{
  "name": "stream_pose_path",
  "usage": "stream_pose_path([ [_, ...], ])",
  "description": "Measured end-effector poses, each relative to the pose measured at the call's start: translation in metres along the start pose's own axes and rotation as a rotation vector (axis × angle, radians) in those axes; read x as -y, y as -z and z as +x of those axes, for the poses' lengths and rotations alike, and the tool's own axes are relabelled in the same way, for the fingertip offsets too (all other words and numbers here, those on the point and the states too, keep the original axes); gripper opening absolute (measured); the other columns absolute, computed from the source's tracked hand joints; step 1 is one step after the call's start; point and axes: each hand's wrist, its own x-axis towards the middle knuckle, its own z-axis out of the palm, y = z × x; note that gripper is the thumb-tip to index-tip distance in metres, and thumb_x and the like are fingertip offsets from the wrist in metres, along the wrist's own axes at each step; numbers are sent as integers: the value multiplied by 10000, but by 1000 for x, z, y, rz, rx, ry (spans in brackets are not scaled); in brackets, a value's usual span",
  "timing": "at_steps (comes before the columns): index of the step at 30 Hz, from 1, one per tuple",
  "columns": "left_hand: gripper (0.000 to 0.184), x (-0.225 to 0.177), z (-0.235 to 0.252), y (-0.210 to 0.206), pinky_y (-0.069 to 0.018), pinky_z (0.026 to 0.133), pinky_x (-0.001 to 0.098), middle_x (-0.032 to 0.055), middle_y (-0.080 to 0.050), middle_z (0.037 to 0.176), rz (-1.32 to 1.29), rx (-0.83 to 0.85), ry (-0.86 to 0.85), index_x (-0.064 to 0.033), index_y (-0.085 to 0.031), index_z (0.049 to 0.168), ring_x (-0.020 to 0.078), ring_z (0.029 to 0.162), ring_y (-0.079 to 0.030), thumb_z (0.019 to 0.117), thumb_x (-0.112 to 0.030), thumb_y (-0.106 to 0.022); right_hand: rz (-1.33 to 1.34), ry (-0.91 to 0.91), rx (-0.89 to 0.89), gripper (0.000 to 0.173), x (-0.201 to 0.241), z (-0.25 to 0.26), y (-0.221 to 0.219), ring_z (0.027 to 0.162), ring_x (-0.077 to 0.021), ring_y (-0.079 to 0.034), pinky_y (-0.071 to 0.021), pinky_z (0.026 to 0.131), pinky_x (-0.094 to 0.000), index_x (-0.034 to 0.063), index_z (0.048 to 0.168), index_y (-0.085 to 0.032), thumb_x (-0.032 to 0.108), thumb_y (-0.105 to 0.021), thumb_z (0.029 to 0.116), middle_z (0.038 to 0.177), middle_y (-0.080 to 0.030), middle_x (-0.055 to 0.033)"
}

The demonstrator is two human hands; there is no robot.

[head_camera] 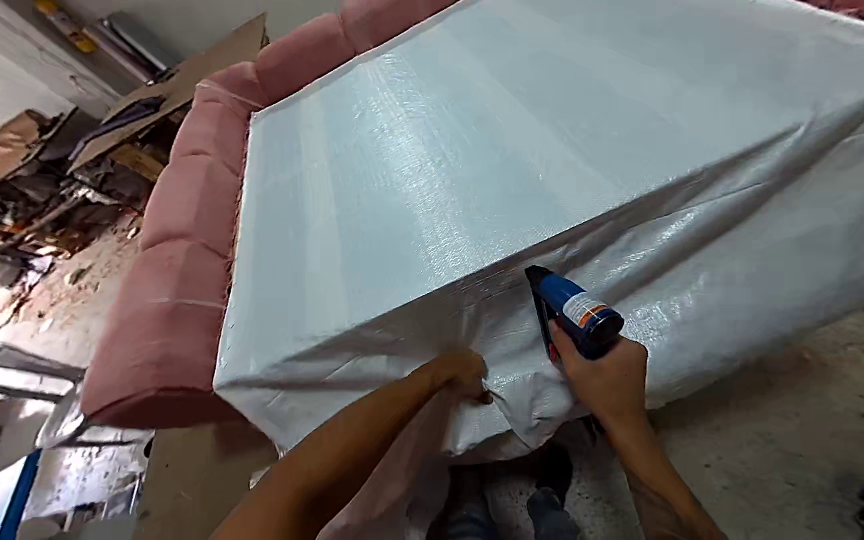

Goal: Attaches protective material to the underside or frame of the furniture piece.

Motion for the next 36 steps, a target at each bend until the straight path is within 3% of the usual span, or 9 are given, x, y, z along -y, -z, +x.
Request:
stream_pose_path([
  [10,585,39,14,-1,-540,847,621,191,-704,956,60,-18,-161,-9,-709,1026,365,954,-690,971,-581,-597,-8,111,26,218,23,-34,-59,686,-82,-703,-598,605,-351,131,905,-738,319,-757,795,746,-714,19],
  [16,387,5,-79,26,-392,1099,554,282,-623,1308,-73,-23,-64,80,-635,1256,403,1281,-561,1005,-214,-636,11,156,28,260,54,-84,-108,748,-72,-729,-622,672,-320,129,966,-764,301,-764,770,794,-747,15],
  [22,529,37,-46,-115,-497,1059,551,173,-650,1328,-237,-600,-36,-76,-622,1356,341,1270,-602,970,-435,-585,-18,65,4,307,83,-117,-92,678,-69,-683,-597,614,-338,115,894,-715,414,-766,849,732,-694,27],
  [24,546,27,-96,-162,-468,1124,454,129,-606,1397,-563,-522,-193,-87,-600,1391,251,1319,-560,962,-418,-666,78,-37,-37,373,89,-151,-70,761,-32,-717,-635,688,-289,70,981,-708,412,-792,858,831,-738,29],
  [26,345,28,-169,-202,-561,1023,423,98,-736,1226,-1015,-449,-200,-47,-726,1234,190,1136,-703,984,-282,-701,171,-178,-8,442,93,-189,-46,795,-80,-739,-658,723,-318,-11,1121,-651,313,-813,868,928,-753,-26],
  [28,283,53,-218,-240,-618,926,407,64,-783,1047,-1233,-872,137,-64,-763,1112,159,981,-749,957,-298,-729,208,-285,71,427,86,-210,-27,699,-156,-736,-660,646,-388,-55,1149,-624,224,-808,883,879,-749,-73],
  [29,441,82,-228,-253,-588,981,418,98,-736,1153,-1233,-1143,285,-39,-684,1227,184,1084,-705,910,-329,-782,214,-317,107,416,80,-216,-22,659,-176,-727,-655,619,-403,-67,1150,-618,211,-797,897,845,-742,-83],
  [32,925,167,-249,-243,-504,1074,456,212,-542,1420,-1361,-1421,465,17,-376,1505,276,1298,-558,824,-394,-848,230,-394,167,356,65,-227,-28,576,-201,-700,-637,554,-404,-39,1112,-647,226,-770,909,748,-722,-73],
  [36,426,166,-261,-202,-634,841,460,160,-745,1044,-1734,-1283,250,20,-623,1244,257,929,-743,991,-317,-689,217,-363,248,372,77,-231,-43,538,-199,-685,-624,529,-391,-19,1070,-666,294,-771,900,687,-706,-60],
])
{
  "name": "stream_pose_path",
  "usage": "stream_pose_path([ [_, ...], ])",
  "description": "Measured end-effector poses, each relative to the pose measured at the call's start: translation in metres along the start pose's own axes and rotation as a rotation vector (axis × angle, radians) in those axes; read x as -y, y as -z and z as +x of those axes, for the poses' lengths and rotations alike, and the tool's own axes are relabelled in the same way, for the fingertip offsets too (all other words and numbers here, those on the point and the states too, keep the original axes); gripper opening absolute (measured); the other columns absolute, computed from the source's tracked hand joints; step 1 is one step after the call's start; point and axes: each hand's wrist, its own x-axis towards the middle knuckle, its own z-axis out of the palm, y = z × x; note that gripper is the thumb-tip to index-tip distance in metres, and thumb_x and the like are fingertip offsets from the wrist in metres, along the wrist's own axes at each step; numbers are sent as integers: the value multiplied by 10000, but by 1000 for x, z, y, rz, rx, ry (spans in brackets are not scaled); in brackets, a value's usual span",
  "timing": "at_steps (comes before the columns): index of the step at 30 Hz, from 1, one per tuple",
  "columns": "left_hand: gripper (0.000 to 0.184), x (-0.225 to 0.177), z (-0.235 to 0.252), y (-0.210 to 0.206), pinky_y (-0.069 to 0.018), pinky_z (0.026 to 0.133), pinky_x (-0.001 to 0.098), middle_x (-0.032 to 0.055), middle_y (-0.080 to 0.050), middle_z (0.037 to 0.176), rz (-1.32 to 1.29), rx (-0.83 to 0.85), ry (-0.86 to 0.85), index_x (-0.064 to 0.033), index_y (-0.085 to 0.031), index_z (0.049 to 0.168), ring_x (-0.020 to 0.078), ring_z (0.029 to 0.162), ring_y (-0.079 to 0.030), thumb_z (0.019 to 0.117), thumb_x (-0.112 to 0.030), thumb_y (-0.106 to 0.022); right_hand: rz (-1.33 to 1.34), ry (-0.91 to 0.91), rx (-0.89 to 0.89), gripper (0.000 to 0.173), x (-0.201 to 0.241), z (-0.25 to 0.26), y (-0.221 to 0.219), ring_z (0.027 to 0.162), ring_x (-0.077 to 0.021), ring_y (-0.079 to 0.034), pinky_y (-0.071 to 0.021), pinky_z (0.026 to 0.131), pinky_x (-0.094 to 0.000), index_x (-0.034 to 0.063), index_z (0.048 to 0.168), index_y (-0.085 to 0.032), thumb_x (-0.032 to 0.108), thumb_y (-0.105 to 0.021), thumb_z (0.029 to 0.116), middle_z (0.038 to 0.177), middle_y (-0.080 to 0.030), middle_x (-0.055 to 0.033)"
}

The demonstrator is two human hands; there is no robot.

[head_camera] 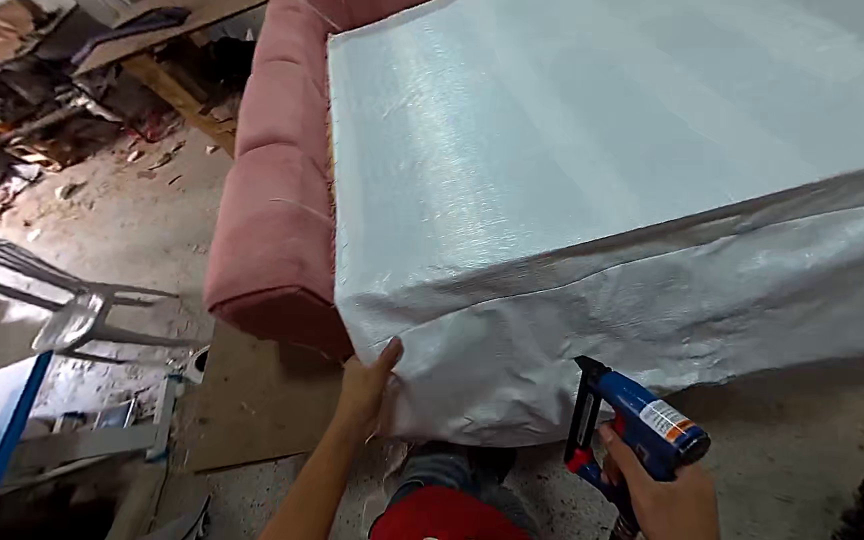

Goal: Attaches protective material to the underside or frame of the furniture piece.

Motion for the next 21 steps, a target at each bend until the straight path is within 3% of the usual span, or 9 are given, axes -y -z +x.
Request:
stream_pose_path([
  [2,445,5,-5,-5,-648,800,476,154,-751,960,62,-29,-37,24,-661,1151,257,861,-753,1017,-399,-633,1,36,20,375,10,-4,-6,553,-200,-685,-627,546,-397,-21,1073,-657,287,-778,898,697,-703,-58],
  [4,493,14,6,-1,-632,742,478,106,-739,825,316,-88,-114,-15,-710,985,220,765,-739,1020,-490,-580,11,106,-3,394,18,5,-16,561,-198,-686,-628,544,-395,-17,1081,-651,292,-794,883,716,-708,-53],
  [5,518,19,15,3,-620,745,489,96,-728,803,412,-77,-149,-30,-718,962,215,755,-728,1024,-516,-551,5,147,-30,430,19,13,-24,574,-191,-692,-633,548,-391,-12,1089,-642,325,-799,873,735,-710,-45],
  [7,539,30,35,7,-613,760,506,92,-728,806,507,-30,-220,-37,-723,987,212,763,-726,1024,-539,-529,-30,237,-112,437,21,37,-37,597,-159,-704,-637,561,-375,12,1043,-667,386,-797,858,746,-716,-24],
  [12,538,39,78,10,-581,947,467,101,-749,1028,563,47,-297,-26,-659,1239,173,996,-724,1033,-503,-516,-232,367,-260,364,40,101,-57,675,-125,-715,-627,626,-408,76,962,-720,420,-768,855,775,-722,-14],
  [14,525,40,87,11,-583,925,465,95,-753,990,604,60,-295,-34,-694,1178,169,977,-728,1028,-507,-521,-284,354,-270,368,42,111,-68,693,-155,-713,-603,639,-449,72,945,-718,427,-765,858,769,-714,-43],
  [16,499,42,93,13,-585,863,488,108,-747,897,640,60,-276,-19,-729,1049,193,894,-733,1046,-473,-521,-287,353,-290,364,36,108,-81,689,-129,-710,-604,631,-422,84,924,-718,439,-758,856,759,-711,-24],
  [21,442,49,102,16,-579,933,442,101,-757,975,594,85,-336,-14,-719,1118,155,970,-731,1049,-412,-539,-292,507,-329,330,25,81,-128,729,-110,-734,-626,684,-352,47,879,-729,368,-780,820,772,-737,-36],
])
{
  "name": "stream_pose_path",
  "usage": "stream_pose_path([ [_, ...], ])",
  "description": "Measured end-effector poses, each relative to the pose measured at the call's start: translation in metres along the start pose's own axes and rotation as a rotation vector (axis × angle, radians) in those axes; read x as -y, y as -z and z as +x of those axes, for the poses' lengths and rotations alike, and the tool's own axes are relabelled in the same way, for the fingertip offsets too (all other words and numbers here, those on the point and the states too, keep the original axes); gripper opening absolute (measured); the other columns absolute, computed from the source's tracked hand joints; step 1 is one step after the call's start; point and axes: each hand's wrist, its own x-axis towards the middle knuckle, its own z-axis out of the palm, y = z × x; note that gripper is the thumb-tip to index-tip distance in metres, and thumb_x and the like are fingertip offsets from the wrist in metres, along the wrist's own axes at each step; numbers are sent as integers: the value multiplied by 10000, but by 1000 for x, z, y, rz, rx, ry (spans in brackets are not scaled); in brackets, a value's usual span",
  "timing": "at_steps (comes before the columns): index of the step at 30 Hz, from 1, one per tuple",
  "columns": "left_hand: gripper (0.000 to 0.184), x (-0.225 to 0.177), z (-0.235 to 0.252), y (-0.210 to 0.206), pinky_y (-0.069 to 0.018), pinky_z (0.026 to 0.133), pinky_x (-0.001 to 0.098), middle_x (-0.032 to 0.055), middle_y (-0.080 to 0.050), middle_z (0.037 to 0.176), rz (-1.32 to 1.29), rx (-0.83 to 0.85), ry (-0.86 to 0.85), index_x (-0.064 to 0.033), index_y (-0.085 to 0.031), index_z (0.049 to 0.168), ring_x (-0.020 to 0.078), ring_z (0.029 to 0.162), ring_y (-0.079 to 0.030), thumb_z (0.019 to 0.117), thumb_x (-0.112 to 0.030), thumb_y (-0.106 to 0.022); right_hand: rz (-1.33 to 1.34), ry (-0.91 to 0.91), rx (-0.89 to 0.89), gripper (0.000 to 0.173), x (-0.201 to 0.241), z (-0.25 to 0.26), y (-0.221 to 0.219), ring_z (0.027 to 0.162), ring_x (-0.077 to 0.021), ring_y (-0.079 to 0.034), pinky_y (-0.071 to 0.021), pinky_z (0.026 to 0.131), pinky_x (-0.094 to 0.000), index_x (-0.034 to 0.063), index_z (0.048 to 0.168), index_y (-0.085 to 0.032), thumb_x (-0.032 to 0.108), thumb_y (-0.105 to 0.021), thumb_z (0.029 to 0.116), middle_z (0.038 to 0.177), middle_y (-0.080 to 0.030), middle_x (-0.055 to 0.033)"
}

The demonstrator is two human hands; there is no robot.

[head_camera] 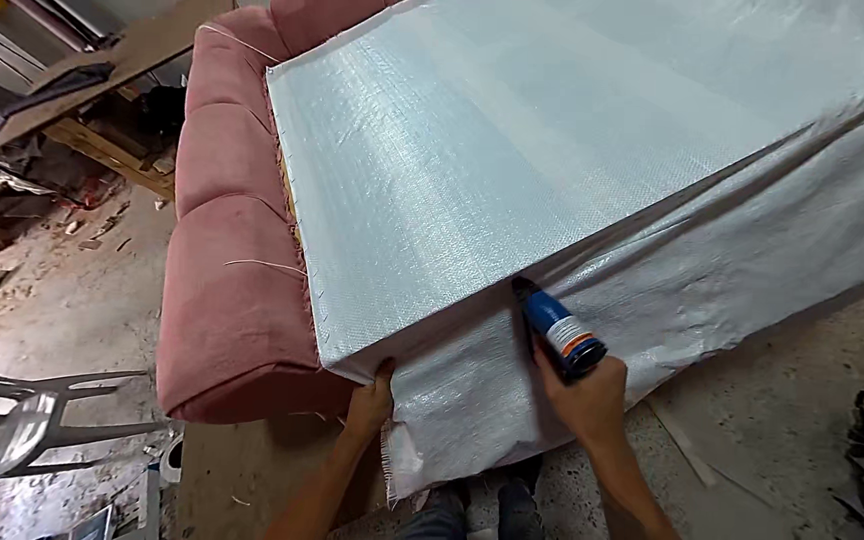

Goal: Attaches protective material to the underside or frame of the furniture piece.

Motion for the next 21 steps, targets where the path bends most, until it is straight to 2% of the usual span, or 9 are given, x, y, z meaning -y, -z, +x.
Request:
stream_pose_path([
  [2,436,-1,1,2,-572,954,440,103,-757,1000,4,22,3,-17,-713,1138,154,993,-728,1052,-406,-536,4,47,-4,297,14,-16,-13,739,-84,-741,-630,687,-306,53,869,-744,341,-784,808,775,-750,-30],
  [6,478,-2,1,4,-587,866,468,106,-748,891,63,72,29,-20,-731,1043,185,888,-736,1063,-439,-502,70,48,24,239,47,-48,-37,765,-21,-734,-624,703,-238,79,901,-763,294,-790,801,795,-762,8],
  [12,451,3,2,11,-582,901,473,119,-751,928,44,156,-41,-22,-728,1083,203,934,-736,1074,-407,-494,141,59,63,260,97,-99,-76,780,-13,-733,-622,727,-209,59,960,-775,262,-790,800,823,-769,1],
  [14,436,4,4,17,-571,867,482,147,-733,888,105,234,-61,12,-725,1041,243,897,-723,1081,-349,-485,142,59,83,263,113,-115,-88,778,-18,-735,-622,726,-214,63,963,-775,259,-790,788,822,-771,1],
  [15,400,2,3,22,-559,907,486,181,-738,934,176,309,-57,37,-723,1061,280,948,-723,1081,-289,-492,135,60,86,271,120,-122,-93,773,-25,-736,-622,720,-221,58,963,-778,257,-793,780,816,-771,-3],
  [17,330,-1,4,31,-503,1038,494,246,-725,1109,335,466,-79,79,-686,1180,345,1118,-693,1042,-188,-550,135,55,92,244,134,-135,-102,769,-24,-736,-621,715,-217,71,944,-772,251,-794,780,808,-767,2],
  [19,320,6,2,35,-496,1059,454,246,-718,1133,288,472,-160,97,-672,1188,316,1136,-684,981,-143,-626,139,60,97,217,142,-143,-106,772,-19,-735,-622,716,-213,84,929,-771,247,-791,787,809,-767,9],
  [21,334,18,3,35,-512,1034,374,218,-709,1125,50,446,-210,114,-642,1204,228,1110,-677,945,-95,-648,126,93,108,225,150,-148,-107,780,-31,-735,-621,719,-220,79,935,-768,248,-796,789,816,-765,-1],
])
